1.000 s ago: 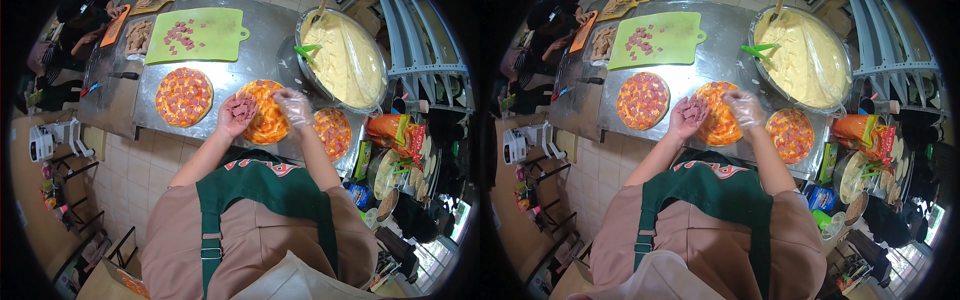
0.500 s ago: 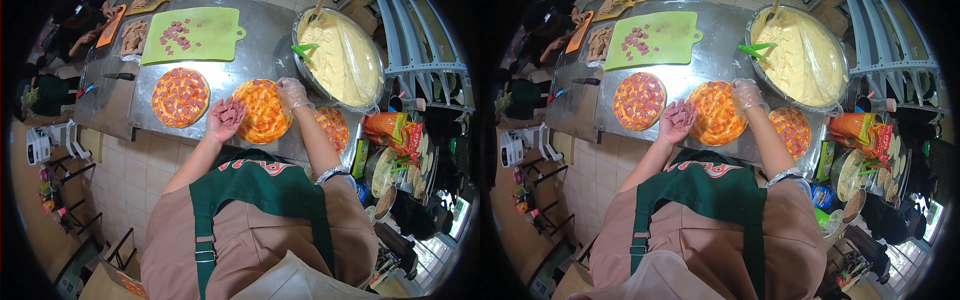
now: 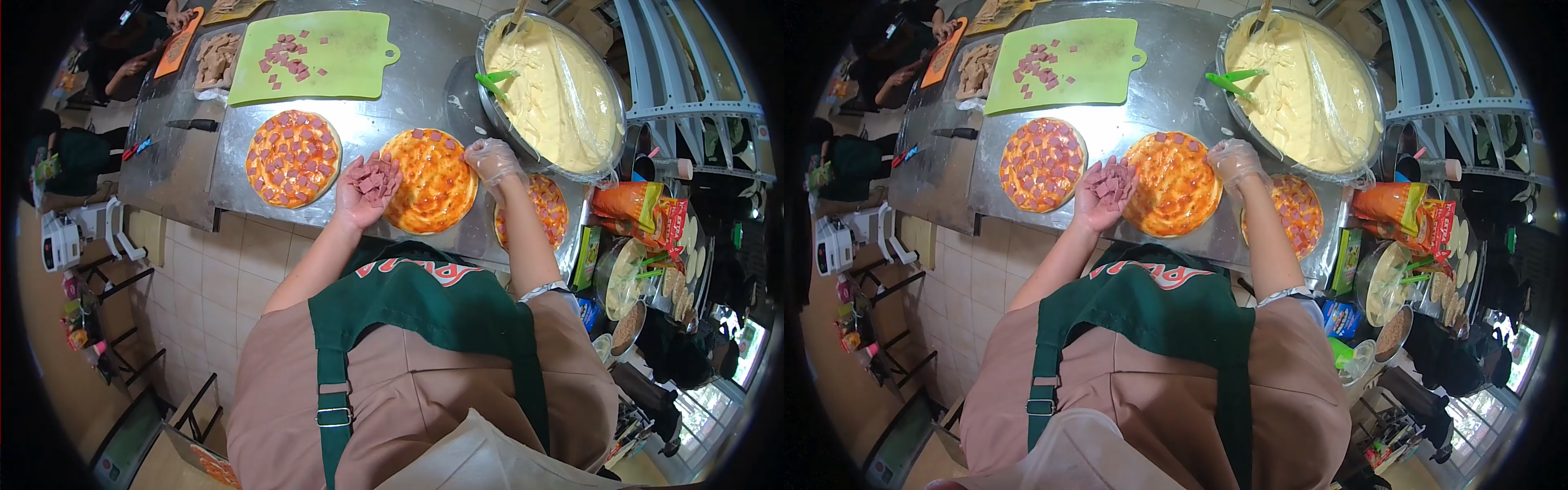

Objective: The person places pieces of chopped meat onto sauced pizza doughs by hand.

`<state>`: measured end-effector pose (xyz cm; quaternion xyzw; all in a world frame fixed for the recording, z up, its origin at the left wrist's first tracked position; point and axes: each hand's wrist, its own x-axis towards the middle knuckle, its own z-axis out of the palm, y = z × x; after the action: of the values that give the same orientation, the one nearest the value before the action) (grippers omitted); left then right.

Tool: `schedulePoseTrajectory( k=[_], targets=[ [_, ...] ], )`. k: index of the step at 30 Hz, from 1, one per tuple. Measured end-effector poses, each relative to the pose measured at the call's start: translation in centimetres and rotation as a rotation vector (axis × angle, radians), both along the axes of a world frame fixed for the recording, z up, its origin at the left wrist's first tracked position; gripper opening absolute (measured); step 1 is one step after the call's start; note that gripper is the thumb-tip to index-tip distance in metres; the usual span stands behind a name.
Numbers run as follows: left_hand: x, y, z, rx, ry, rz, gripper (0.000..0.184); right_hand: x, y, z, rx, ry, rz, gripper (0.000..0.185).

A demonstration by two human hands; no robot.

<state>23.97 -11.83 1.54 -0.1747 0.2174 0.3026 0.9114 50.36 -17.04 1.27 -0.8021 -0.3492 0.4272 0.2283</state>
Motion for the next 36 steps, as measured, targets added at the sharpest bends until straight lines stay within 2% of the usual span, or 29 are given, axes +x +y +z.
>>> schedulePoseTrajectory(
  k=[2, 5, 9, 11, 12, 14, 17, 19, 20, 22, 25, 27, 29, 31, 36],
  targets=[
    [0.4, 0.0, 0.1, 0.009, -0.019, -0.011, 0.022, -1.4, 0.4, 2.4, -0.090, -0.394, 0.209, 0.015],
    [1.3, 0.0, 0.8, 0.038, 0.039, -0.015, 0.022, -2.2, 0.0, 2.7, 0.012, -0.521, 0.156, 0.019],
    [2.1, -0.2, 1.4, 0.010, 0.023, -0.019, 0.024, -5.2, -0.2, 5.7, 0.173, -0.443, 0.162, 0.020],
    [2.2, -0.2, 1.3, 0.004, 0.040, -0.024, 0.025, -7.2, -0.5, 7.1, 0.373, -0.215, 0.336, 0.023],
    [2.2, -0.2, 0.9, 0.064, 0.027, -0.050, 0.026, -8.0, -0.6, 7.6, 0.373, -0.215, 0.336, 0.023],
    [2.2, -0.3, -0.1, 0.124, 0.013, -0.074, 0.027, -9.1, -0.7, 8.2, 0.575, -0.227, 0.506, 0.023],
    [2.2, -0.4, -1.6, 0.163, -0.045, -0.141, 0.028, -10.5, -0.4, 8.0, 0.523, -0.261, 0.561, 0.023],
    [2.5, -0.6, -1.7, 0.184, -0.268, -0.163, 0.028, -11.0, -0.7, 7.8, 0.480, -0.222, 0.517, 0.021],
    [2.6, -0.7, -1.8, 0.185, -0.269, -0.162, 0.028, -11.0, -1.0, 6.9, 0.419, -0.166, 0.464, 0.022],
    [3.0, -1.2, -0.8, 0.150, -0.038, -0.106, 0.027, -11.1, -1.3, 6.7, 0.356, -0.112, 0.409, 0.022],
    [3.0, -1.5, -0.2, 0.103, 0.012, -0.092, 0.025, -10.2, -2.2, 7.0, 0.372, -0.004, 0.321, 0.021],
    [3.0, -1.6, -0.2, 0.058, 0.027, -0.079, 0.024, -8.9, -3.1, 6.8, 0.362, 0.239, -0.016, 0.019],
    [2.7, -1.6, -0.2, 0.014, 0.043, -0.065, 0.023, -6.9, -3.6, 6.4, 0.318, 0.201, -0.074, 0.020],
    [2.3, -1.5, -0.4, -0.015, 0.038, -0.048, 0.022, -4.8, -3.9, 4.5, 0.163, -0.278, -0.058, 0.021],
    [2.1, -1.5, -0.6, 0.016, 0.010, -0.047, 0.022, -3.0, -4.1, 2.2, 0.100, -0.452, 0.003, 0.023]
  ],
)
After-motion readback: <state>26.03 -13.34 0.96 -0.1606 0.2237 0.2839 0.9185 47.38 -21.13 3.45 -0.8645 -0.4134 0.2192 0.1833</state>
